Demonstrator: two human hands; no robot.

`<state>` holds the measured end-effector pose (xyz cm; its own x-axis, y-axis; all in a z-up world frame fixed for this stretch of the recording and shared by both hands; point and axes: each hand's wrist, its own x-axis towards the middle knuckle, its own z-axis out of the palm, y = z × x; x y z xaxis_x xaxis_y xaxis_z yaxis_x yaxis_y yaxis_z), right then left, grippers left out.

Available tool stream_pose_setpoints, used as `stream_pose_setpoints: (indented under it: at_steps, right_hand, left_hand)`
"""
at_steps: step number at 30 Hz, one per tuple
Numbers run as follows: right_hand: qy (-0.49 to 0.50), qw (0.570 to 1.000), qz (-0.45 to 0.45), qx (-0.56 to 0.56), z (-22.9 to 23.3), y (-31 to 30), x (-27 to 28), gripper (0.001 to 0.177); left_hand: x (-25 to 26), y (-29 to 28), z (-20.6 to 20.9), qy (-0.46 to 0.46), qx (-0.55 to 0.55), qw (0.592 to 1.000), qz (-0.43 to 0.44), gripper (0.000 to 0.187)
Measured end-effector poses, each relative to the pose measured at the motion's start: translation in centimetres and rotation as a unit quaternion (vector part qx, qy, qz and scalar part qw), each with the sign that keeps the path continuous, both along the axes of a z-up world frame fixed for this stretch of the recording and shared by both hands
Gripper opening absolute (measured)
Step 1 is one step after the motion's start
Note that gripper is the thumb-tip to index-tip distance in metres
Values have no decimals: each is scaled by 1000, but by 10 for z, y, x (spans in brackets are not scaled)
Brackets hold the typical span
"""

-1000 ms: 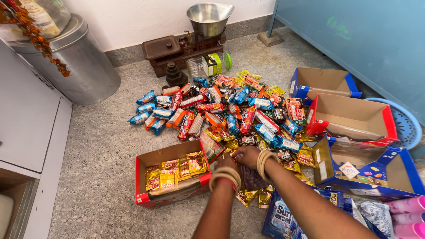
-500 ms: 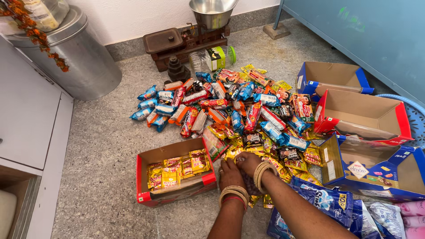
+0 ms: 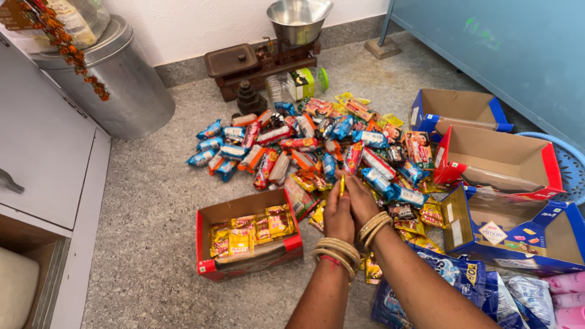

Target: The person sorts a large pile of assorted snack packets on the floor, picking up yellow-wrapped items and placing them into a red cardboard box. The person continues to pick and place snacks into the box throughout the clip.

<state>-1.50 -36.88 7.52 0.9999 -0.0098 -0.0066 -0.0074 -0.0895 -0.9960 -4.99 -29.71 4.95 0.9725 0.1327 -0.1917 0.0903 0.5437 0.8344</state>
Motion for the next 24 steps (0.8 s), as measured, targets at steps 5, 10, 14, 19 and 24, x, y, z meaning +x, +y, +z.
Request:
stream_pose_setpoints:
  at_steps: [5, 10, 14, 19, 24]
  right_hand:
    - [-37, 993, 60, 94, 6, 38, -16, 52]
    - [-124, 991, 47, -31, 10, 31, -2, 57]
    - [11, 997, -72, 13, 26, 8, 10, 59]
    - [84, 989, -28, 117, 43, 28, -5, 58]
    - [24, 986, 71, 149, 41, 56, -40, 65]
  left_hand:
    - [12, 25, 19, 36, -82, 996, -8, 48]
    - [-5, 28, 43, 110, -113, 987, -38, 42]
    - [-9, 6, 42, 54, -67, 996, -31, 29]
    - [11, 12, 33, 21, -31, 998, 54, 25]
    - [34, 59, 43, 94, -124, 981, 118, 42]
